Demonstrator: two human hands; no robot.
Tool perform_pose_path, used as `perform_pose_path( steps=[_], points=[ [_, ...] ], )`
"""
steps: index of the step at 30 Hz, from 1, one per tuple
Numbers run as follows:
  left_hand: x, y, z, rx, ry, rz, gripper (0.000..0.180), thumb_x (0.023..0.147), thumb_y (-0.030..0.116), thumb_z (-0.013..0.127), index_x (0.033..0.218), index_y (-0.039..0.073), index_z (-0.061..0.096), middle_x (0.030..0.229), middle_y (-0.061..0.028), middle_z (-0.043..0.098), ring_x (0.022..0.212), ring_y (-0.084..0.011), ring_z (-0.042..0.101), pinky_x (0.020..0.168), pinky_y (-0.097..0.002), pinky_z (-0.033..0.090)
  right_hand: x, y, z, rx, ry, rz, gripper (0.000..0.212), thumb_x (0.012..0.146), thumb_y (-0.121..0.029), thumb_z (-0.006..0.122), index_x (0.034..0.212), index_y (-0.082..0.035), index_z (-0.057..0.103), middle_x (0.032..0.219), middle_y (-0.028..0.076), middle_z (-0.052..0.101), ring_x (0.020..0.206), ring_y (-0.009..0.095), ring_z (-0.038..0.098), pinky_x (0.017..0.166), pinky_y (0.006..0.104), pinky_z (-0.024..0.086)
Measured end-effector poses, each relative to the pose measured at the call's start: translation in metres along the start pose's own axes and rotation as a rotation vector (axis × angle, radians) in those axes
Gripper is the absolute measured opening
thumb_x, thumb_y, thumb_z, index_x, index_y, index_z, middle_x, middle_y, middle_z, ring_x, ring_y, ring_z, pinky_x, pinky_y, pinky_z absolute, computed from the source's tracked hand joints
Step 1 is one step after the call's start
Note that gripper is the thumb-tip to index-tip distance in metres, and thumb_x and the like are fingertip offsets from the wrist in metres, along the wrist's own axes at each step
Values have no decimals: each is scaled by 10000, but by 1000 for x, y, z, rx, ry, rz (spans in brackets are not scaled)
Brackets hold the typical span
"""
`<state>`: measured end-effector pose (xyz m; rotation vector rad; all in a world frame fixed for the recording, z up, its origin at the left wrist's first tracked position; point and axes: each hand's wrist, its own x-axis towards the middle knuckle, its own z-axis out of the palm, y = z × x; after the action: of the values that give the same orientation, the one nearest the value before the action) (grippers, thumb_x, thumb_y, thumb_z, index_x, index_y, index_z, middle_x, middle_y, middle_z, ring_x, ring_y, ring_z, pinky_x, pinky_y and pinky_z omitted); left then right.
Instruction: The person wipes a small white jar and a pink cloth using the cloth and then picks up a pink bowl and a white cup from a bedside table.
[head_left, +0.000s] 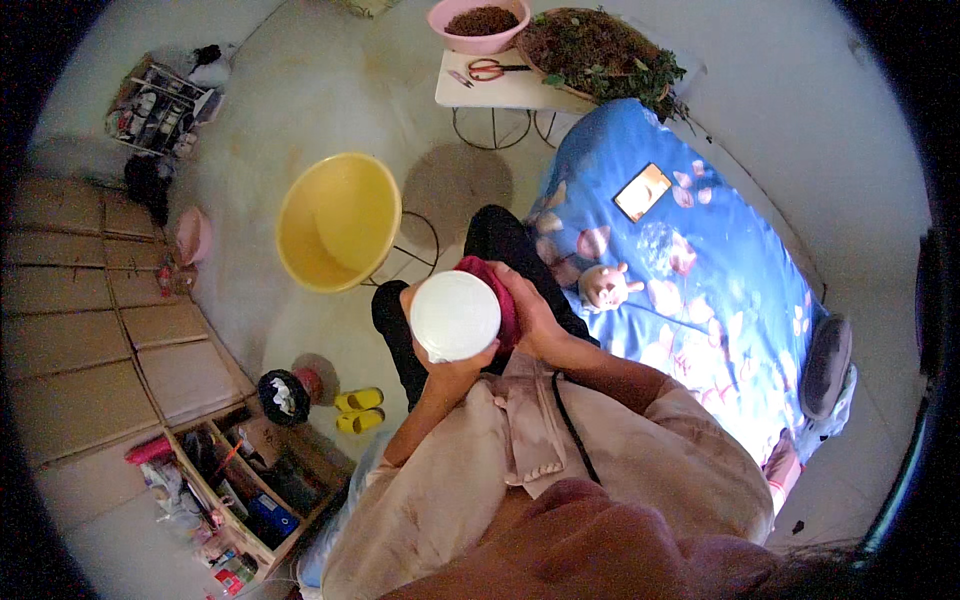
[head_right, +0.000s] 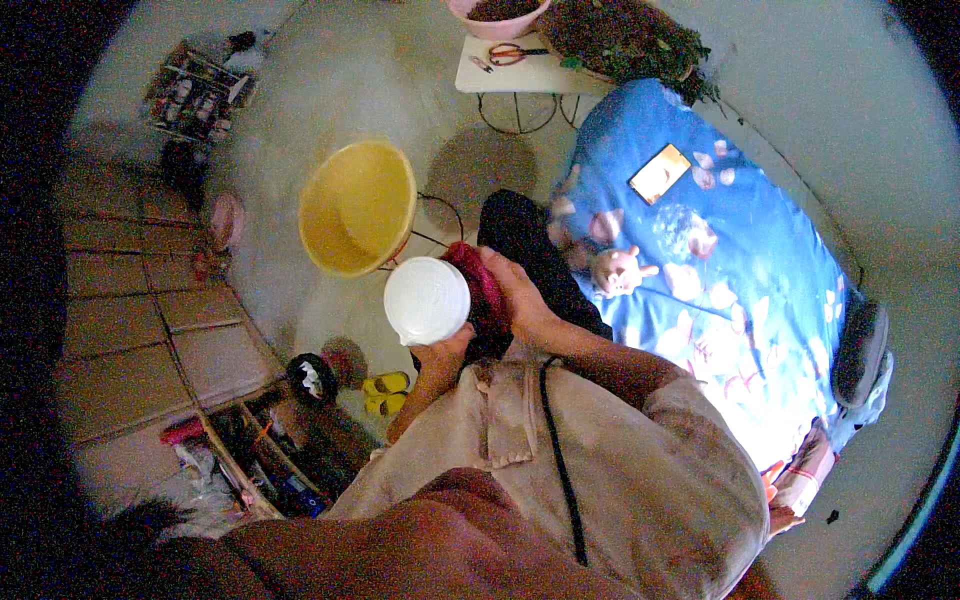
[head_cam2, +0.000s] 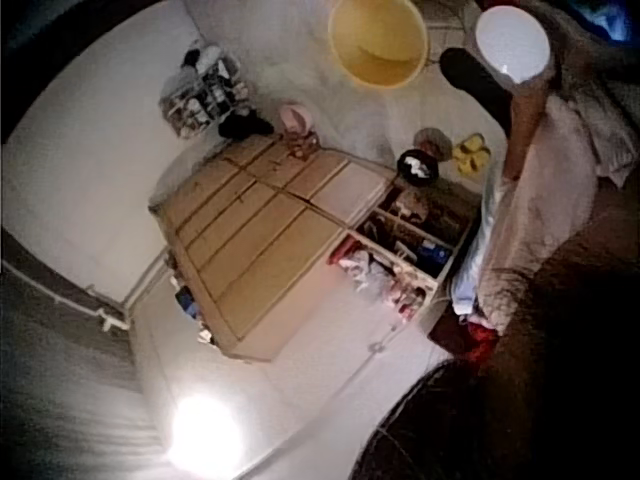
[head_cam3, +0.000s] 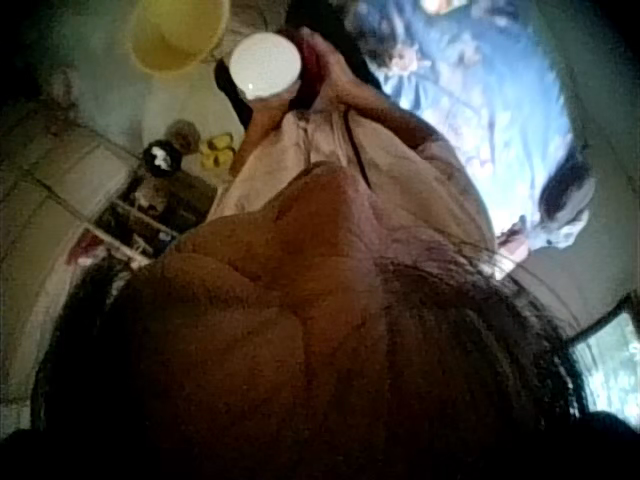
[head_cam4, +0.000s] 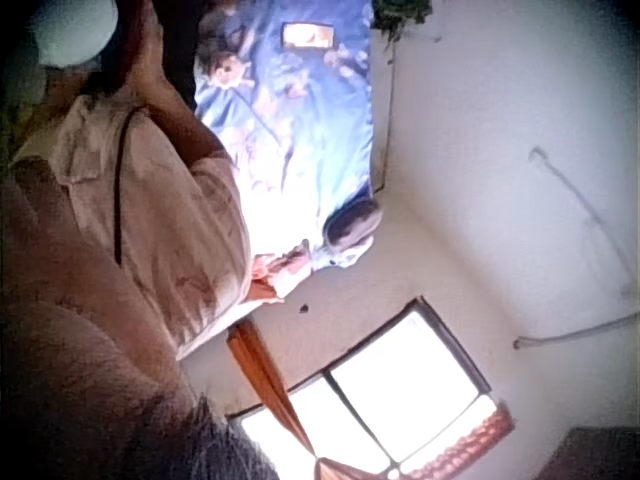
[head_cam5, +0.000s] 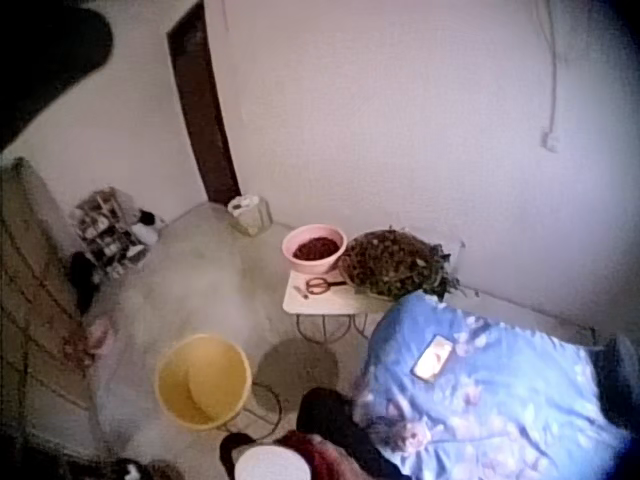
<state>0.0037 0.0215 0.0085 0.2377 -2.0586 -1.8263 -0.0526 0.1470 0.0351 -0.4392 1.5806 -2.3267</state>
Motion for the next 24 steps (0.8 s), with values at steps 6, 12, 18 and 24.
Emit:
perform_pose_path(
  steps=[6, 12, 18, 24],
  points=[
    [12, 14, 6, -14, -91, 133, 814, 570, 123, 821, 1241, 23, 373, 1091, -90, 510, 998, -221, 550, 886, -344, 452, -12, -5, -15, -185, -37, 80, 348, 993, -284, 473, 1209, -21, 546, 1074, 74, 632, 993, 145, 572, 944, 309, 430],
    [21, 22, 8, -46, -136, 238, 808, 565, 139, 821, 1232, 22, 379, 1076, -90, 504, 985, -222, 550, 876, -344, 455, -10, 9, -31, 177, 176, 503, 347, 984, -298, 491, 1174, -19, 573, 998, 64, 651, 867, 126, 595, 801, 274, 483],
    [18, 15, 16, 41, -150, 272, 802, 561, 158, 823, 1222, 21, 388, 1063, -91, 497, 975, -224, 549, 870, -346, 455, -4, 8, -24, 490, 179, 390, 338, 977, -314, 487, 1149, -47, 601, 1088, 81, 650, 1003, 165, 591, 901, 302, 457],
    [16, 18, 21, 81, -99, 292, 796, 558, 177, 825, 1211, 20, 397, 1051, -92, 490, 966, -226, 547, 864, -348, 455, -13, 12, -25, 662, 222, 631, 422, 983, -394, 461, 1204, -58, 589, 1110, 79, 642, 1014, 152, 580, 910, 307, 451]
  ],
)
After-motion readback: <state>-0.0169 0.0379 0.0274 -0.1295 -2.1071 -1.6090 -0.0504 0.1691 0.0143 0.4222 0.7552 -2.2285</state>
